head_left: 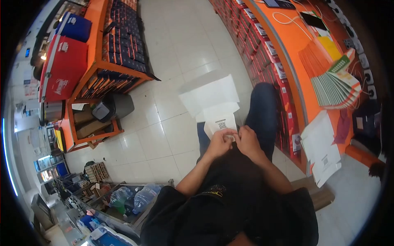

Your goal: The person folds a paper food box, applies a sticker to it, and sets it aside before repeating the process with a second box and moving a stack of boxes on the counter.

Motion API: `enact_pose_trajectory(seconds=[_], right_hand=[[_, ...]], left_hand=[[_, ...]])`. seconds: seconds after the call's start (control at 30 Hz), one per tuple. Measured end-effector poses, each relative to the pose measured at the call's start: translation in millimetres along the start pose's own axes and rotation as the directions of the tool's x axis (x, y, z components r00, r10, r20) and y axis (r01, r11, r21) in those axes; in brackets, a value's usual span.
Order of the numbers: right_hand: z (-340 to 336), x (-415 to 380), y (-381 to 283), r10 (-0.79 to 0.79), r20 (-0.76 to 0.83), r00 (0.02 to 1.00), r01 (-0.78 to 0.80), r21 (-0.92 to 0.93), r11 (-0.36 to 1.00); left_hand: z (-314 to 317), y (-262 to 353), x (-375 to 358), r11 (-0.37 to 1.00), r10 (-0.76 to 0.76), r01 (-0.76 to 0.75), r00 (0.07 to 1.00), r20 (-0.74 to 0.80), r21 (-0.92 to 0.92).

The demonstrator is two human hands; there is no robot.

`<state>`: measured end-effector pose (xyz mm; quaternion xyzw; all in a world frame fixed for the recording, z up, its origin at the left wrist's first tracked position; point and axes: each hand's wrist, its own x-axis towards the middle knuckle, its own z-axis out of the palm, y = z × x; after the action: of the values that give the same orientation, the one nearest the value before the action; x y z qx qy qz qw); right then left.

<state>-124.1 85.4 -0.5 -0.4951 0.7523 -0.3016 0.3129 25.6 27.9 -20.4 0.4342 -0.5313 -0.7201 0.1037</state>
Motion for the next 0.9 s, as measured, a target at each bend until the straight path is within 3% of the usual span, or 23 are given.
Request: enact_pose_trajectory(seconds=[0.07, 0.13, 0.2, 0.27, 0.3, 0.37, 0.4, 0.47, 0.53, 0.67, 0.73, 0.77, 0.83, 0.9], right_hand=[[-6, 3, -7, 0.011, 0.095, 0.995, 0.006, -0.177, 0.984], [-19, 3, -28, 0.007, 0.147, 0.989, 0.023, -0.202, 0.979], [-17, 0, -37, -0.004, 0.211, 0.978, 0.051, -0.217, 0.975], [-10, -5, -38, -0.284, 0.108, 0.953, 0.290, -0.042, 0.956], [-11, -5, -38, -0.290, 0.110, 0.951, 0.296, -0.041, 0.954], [-22, 1, -34, -0.367, 0.451, 0.813, 0.346, 0.133, 0.929], [-27, 6, -30, -0.369, 0.449, 0.814, 0.349, 0.130, 0.928], [-35, 20, -21, -0.095, 0.354, 0.930, -0.026, 0.324, 0.946], [-24, 39, -1, 0.050, -0.008, 0.999, -0.040, 0.480, 0.876], [-34, 51, -13, 0.013, -0.055, 0.998, 0.018, 0.522, 0.853], [-41, 55, -15, 0.027, -0.041, 0.999, -0.004, 0.476, 0.880], [-50, 56, -19, 0.018, -0.040, 0.999, 0.003, 0.475, 0.880], [-66, 52, -30, -0.163, 0.045, 0.986, 0.143, 0.292, 0.946], [-65, 50, -34, -0.213, 0.051, 0.976, 0.187, 0.313, 0.931]], left_hand=[[-1, 6, 4, 1.000, -0.017, 0.017, 0.999, 0.037, 0.001], [2, 25, 12, 0.967, 0.248, -0.255, 0.912, -0.325, 0.023], [4, 61, 16, 0.901, 0.416, -0.313, 0.818, -0.397, 0.299], [3, 80, 18, 0.785, 0.478, -0.188, 0.790, -0.384, 0.590], [-1, 77, 22, 0.785, 0.479, -0.187, 0.787, -0.389, 0.590], [-11, 70, 30, 0.834, 0.316, -0.108, 0.898, -0.307, 0.540], [-13, 68, 29, 0.833, 0.320, -0.113, 0.896, -0.306, 0.541], [-14, 63, 24, 0.877, 0.295, -0.141, 0.913, -0.283, 0.460], [-8, 69, 11, 0.874, 0.277, -0.125, 0.922, -0.270, 0.470], [-4, 56, 3, 0.908, 0.254, -0.173, 0.952, -0.171, 0.382], [-10, 48, 7, 0.977, 0.212, -0.205, 0.957, -0.200, 0.056], [-14, 50, 6, 0.987, 0.136, -0.150, 0.971, -0.198, -0.057], [-13, 55, 4, 0.975, 0.125, -0.164, 0.963, -0.237, -0.152], [-15, 54, 5, 0.942, 0.119, -0.190, 0.959, -0.257, -0.276]])
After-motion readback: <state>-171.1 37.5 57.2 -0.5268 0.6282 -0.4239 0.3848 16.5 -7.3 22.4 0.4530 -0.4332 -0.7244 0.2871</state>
